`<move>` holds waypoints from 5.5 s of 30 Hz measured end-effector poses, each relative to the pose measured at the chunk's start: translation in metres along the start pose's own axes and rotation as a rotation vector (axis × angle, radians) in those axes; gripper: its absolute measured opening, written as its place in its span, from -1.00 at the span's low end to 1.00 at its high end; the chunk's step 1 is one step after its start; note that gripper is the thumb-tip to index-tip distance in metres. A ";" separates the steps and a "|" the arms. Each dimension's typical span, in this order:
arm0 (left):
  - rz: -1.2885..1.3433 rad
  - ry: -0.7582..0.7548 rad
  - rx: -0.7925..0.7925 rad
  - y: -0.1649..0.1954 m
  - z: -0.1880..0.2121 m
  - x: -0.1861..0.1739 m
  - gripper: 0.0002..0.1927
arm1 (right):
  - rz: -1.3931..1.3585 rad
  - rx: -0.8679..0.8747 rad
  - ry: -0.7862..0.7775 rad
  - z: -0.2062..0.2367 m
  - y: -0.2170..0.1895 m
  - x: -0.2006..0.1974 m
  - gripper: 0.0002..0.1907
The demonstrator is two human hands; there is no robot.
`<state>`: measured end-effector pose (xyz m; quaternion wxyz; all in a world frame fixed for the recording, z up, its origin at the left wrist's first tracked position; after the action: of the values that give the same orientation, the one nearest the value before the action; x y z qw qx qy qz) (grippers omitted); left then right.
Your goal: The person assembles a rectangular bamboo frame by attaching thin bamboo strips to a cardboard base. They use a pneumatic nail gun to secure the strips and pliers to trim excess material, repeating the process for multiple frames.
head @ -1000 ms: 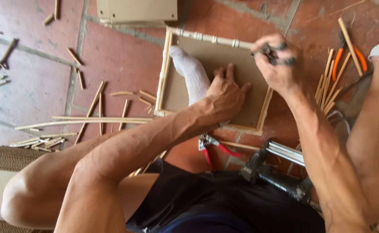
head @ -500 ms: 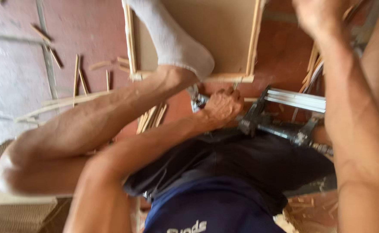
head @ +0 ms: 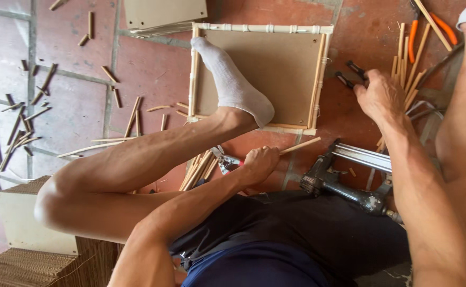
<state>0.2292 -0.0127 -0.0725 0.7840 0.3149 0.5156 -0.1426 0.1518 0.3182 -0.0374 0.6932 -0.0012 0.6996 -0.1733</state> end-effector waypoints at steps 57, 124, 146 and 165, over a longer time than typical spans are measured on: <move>-0.491 0.551 0.113 -0.090 -0.213 -0.175 -0.67 | -1.275 0.254 0.246 -0.104 -0.056 0.035 -0.80; 0.321 0.423 0.304 -0.057 -0.234 -0.179 -0.82 | 0.194 -0.264 0.159 0.042 -0.112 -0.103 -0.46; 0.270 0.192 0.254 -0.106 -0.231 -0.211 -0.65 | 0.142 -0.445 0.196 0.025 -0.130 -0.102 -0.47; 0.411 0.166 0.056 -0.215 -0.181 -0.258 -0.73 | 0.150 -0.454 0.084 0.009 -0.156 -0.103 -0.42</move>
<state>-0.1285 -0.0862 0.0359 0.7425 0.4455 0.4991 0.0324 0.1269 0.1940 0.1008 0.6563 -0.0978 0.7470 0.0404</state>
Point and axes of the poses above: each hand's wrist, its own z-axis away from the middle knuckle, its own x-axis out of the palm, y = z × x, the point moved 1 cm from there along -z, towards the middle knuckle, and after that the axes turned 12 degrees about y, right-handed, at the moved point
